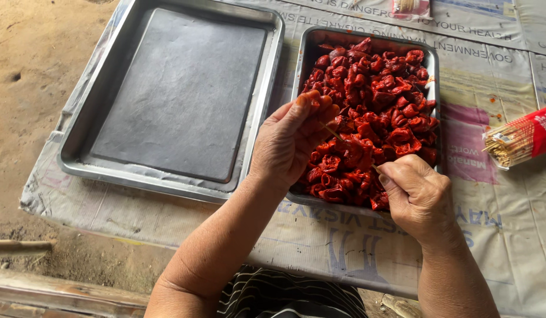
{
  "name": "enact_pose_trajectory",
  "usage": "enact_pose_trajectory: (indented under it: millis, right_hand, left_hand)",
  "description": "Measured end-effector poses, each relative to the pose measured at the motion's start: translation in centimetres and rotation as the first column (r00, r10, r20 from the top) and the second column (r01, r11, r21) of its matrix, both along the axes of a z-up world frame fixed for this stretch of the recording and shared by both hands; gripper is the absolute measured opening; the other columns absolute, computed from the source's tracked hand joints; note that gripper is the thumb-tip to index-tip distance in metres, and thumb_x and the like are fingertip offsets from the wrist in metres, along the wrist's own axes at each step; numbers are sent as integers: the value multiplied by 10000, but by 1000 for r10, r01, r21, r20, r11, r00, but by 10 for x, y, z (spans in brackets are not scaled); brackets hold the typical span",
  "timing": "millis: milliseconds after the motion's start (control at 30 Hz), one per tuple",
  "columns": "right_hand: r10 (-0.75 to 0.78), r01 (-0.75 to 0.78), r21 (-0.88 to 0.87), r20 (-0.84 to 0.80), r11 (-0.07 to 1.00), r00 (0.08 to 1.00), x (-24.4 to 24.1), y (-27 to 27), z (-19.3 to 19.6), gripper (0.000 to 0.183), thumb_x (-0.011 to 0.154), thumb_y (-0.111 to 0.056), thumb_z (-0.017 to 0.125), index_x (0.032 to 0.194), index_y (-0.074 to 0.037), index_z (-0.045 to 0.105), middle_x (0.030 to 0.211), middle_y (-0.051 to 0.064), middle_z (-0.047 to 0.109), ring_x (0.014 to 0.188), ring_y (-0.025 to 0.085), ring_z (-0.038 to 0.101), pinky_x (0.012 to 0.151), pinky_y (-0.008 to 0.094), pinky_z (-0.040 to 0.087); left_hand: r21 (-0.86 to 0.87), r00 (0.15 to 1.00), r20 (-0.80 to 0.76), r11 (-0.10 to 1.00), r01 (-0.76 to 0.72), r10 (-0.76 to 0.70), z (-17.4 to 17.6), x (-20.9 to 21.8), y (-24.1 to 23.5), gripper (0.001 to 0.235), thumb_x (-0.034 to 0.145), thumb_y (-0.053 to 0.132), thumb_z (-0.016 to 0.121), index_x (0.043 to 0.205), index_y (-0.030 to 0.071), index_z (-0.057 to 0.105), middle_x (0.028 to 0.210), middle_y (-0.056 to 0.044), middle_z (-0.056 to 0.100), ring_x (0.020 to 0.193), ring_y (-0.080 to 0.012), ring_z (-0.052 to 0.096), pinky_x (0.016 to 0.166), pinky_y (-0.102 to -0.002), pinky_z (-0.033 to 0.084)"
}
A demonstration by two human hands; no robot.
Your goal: The person threads pieces of red marinated meat from a metal tray onto wooden skewers. They hold the skewer in one hand and pick up individual pieces of meat with the other, pushing them onto the stick. Completed skewers are placed onto a second empty metal tray.
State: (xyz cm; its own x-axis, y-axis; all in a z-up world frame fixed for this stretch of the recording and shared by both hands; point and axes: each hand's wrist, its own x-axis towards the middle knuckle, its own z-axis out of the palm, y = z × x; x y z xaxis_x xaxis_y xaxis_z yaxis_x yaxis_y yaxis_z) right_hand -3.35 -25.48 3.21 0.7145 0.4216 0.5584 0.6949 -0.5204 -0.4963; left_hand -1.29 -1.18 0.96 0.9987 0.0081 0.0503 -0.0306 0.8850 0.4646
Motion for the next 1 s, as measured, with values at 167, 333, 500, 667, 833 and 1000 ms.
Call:
enact_pose_trajectory:
  millis: [167, 333, 500, 667, 833, 1000]
  right_hand:
    - [-2, 2, -1, 19, 1000, 1000, 0, 3, 1, 124, 905, 22, 745, 1011, -20, 697, 890, 90, 696, 768, 205, 708, 650, 297, 561]
    - [2, -1, -17, 67, 1000, 998, 0, 7, 0, 145, 908, 23, 744, 1034, -16, 684, 894, 102, 682, 785, 231, 704, 671, 308, 565]
    - [14, -14, 35, 3, 999, 1000, 4, 4, -2, 123, 909, 34, 740, 1009, -8, 681, 875, 95, 680, 761, 213, 695, 660, 299, 557]
    - [-66, 65, 44, 2, 997, 998, 14, -8, -5, 102, 933, 54, 718, 1005, -5, 678, 888, 100, 676, 777, 223, 697, 683, 313, 561]
    - [-190, 198, -44, 150, 979, 970, 27, -27, -15, 118, 946, 54, 719, 1045, 2, 680, 950, 149, 671, 831, 313, 685, 733, 382, 540]
    - [-303, 313, -30, 187, 949, 935, 44, -63, -26, 81, 993, 59, 721, 1058, 14, 701, 912, 153, 667, 812, 304, 671, 729, 374, 515]
  left_hand:
    - [26, 998, -15, 998, 62, -62, -5, -8, -17, 326, 1011, 249, 686, 1222, 1, 676, 1174, -139, 736, 1120, -248, 718, 958, -430, 607]
    - [64, 998, -57, 997, 44, -41, -7, -14, -38, 369, 1021, 247, 687, 1271, -23, 654, 1219, -150, 718, 1134, -248, 697, 1011, -425, 589]
    - [20, 981, -194, 1000, -8, 12, 5, -13, -30, 551, 944, 419, 620, 1354, 57, 554, 1348, -151, 643, 1186, -312, 668, 1013, -505, 562]
    - [190, 947, -209, 960, -207, 246, 16, 3, 12, 450, 979, 300, 574, 1351, 45, 574, 1269, -145, 670, 1104, -283, 679, 930, -443, 571]
    - [212, 926, -33, 908, -362, 376, 10, 5, 37, 255, 1053, 76, 588, 1284, -22, 629, 896, -100, 700, 821, -189, 710, 787, -371, 632]
    - [335, 856, 87, 794, -507, 510, 1, 13, 55, 180, 1074, 129, 609, 1139, -15, 695, 732, -43, 656, 639, -126, 639, 706, -338, 617]
